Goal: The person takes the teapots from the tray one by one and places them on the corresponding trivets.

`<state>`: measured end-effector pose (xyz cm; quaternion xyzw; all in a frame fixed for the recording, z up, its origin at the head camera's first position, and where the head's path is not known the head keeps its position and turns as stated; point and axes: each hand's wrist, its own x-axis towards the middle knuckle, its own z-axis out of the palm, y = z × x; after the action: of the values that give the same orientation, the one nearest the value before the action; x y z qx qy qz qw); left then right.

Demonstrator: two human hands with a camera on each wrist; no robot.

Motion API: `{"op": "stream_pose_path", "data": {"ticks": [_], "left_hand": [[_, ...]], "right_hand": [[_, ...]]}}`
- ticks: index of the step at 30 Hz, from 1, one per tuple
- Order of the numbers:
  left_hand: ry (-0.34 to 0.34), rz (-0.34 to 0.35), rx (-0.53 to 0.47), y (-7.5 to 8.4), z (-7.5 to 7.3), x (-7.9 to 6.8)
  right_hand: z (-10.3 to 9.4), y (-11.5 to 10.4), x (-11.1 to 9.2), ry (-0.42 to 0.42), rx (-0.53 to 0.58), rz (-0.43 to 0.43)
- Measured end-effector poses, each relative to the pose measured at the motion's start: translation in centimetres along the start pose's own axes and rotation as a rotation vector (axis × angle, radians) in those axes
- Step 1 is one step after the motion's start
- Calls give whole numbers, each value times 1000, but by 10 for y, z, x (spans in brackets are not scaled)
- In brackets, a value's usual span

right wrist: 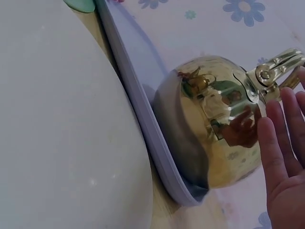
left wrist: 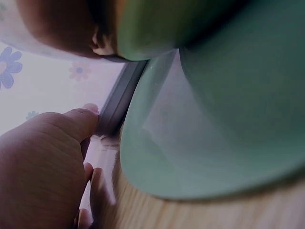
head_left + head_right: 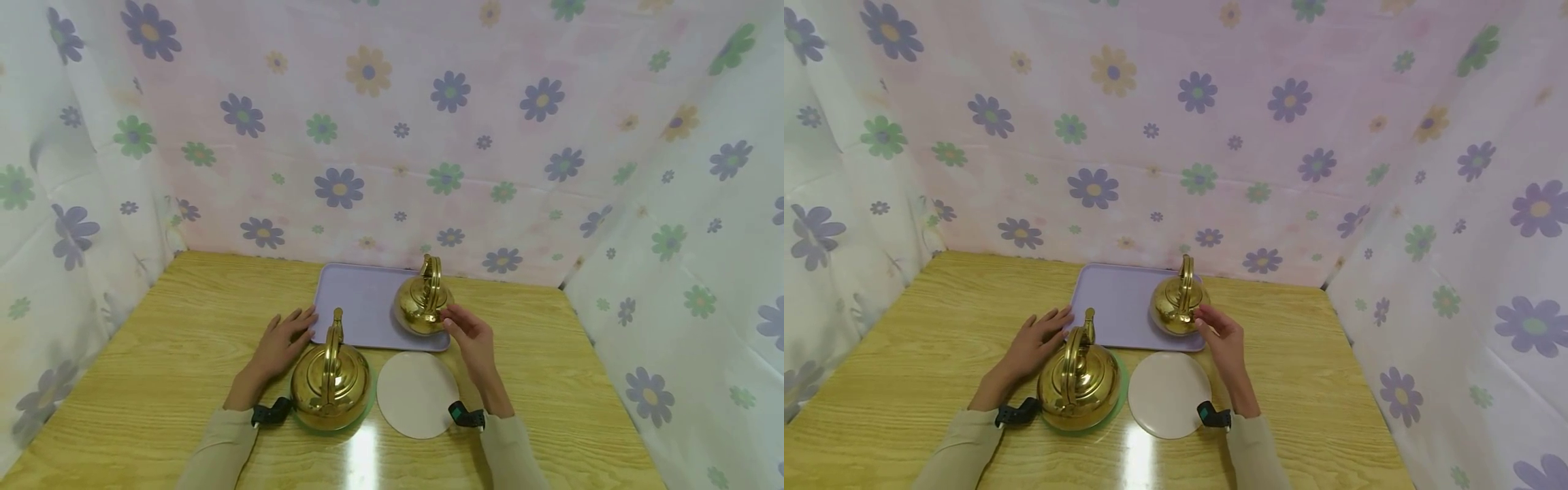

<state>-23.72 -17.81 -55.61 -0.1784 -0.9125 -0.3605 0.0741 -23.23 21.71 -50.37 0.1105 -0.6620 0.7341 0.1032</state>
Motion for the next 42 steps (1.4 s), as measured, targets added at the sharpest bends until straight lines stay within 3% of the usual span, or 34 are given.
{"op": "stream_pose_path", "data": {"ticks": [8, 30, 42], "left_hand": [[-3, 1, 6, -2, 3, 1], [1, -5, 1, -1, 1, 1], [-5, -16, 6, 0, 0, 0]], "right_hand": [[9, -4, 11, 56, -35, -9], [27, -23, 42, -9, -73, 17], [32, -25, 50, -71, -2, 66]]}}
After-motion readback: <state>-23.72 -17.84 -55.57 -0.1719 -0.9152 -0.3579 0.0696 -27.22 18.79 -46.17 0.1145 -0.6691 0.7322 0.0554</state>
